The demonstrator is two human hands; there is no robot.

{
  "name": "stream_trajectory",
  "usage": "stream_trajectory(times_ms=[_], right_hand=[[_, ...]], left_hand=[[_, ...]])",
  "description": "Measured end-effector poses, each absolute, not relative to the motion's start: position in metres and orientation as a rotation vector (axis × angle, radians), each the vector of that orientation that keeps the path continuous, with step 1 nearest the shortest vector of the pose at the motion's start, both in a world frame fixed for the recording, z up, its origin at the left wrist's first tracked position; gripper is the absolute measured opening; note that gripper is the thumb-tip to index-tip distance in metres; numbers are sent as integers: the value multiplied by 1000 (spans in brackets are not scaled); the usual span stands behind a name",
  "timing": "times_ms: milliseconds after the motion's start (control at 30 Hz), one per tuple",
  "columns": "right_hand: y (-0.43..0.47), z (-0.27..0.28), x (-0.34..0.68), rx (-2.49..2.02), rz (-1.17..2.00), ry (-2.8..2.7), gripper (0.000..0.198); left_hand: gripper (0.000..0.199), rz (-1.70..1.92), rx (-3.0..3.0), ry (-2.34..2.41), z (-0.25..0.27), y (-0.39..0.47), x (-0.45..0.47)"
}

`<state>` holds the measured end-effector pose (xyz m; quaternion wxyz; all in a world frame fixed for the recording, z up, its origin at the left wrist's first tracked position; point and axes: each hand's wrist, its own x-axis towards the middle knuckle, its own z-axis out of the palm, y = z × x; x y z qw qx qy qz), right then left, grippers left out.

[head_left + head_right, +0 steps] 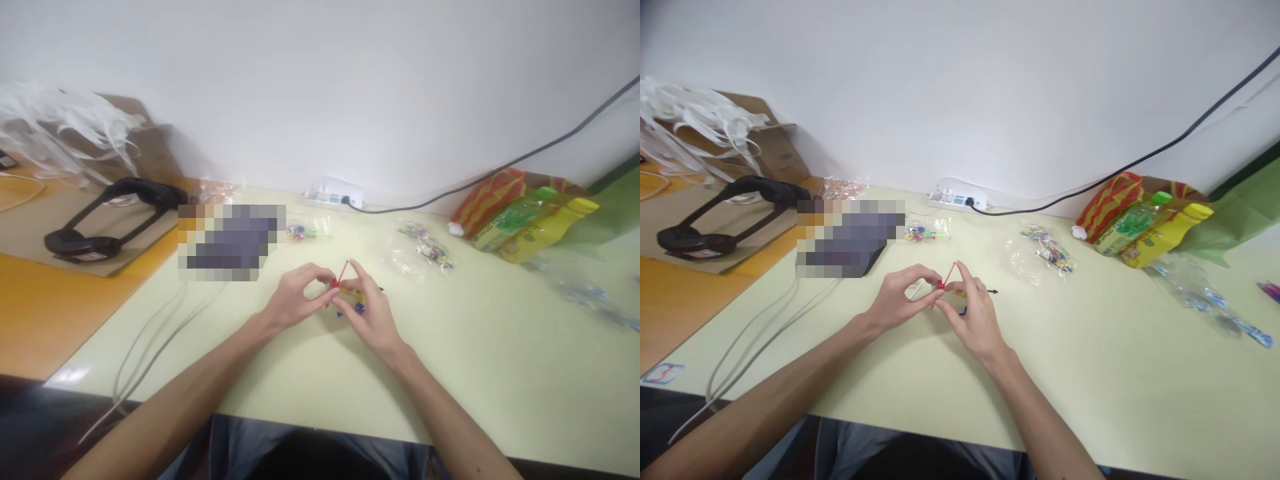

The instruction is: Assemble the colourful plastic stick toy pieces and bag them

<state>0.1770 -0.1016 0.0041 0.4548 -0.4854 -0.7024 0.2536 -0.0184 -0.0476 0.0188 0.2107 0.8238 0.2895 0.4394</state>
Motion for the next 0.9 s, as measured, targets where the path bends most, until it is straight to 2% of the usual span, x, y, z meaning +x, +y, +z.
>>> stream_trajectory(times_ms=[133,267,333,500,900], right_hand=[[-100,2,177,-1180,434,-1787,63],[-100,4,177,-1168,320,-1853,28],[-100,5,177,-1179,284,-1889,17],[-101,6,178,-1204,269,-1918,12],[-100,1,176,-1226,258,-1957,15]], left_hand=[[12,1264,2222,862,20,-50,-15],[14,1267,2214,862,19,-50,-15],[15,1250,2233,848,18,-49,-15],[15,1211,2269,791,15,-49,-14],[14,1198,2265,764,16,-49,-16]])
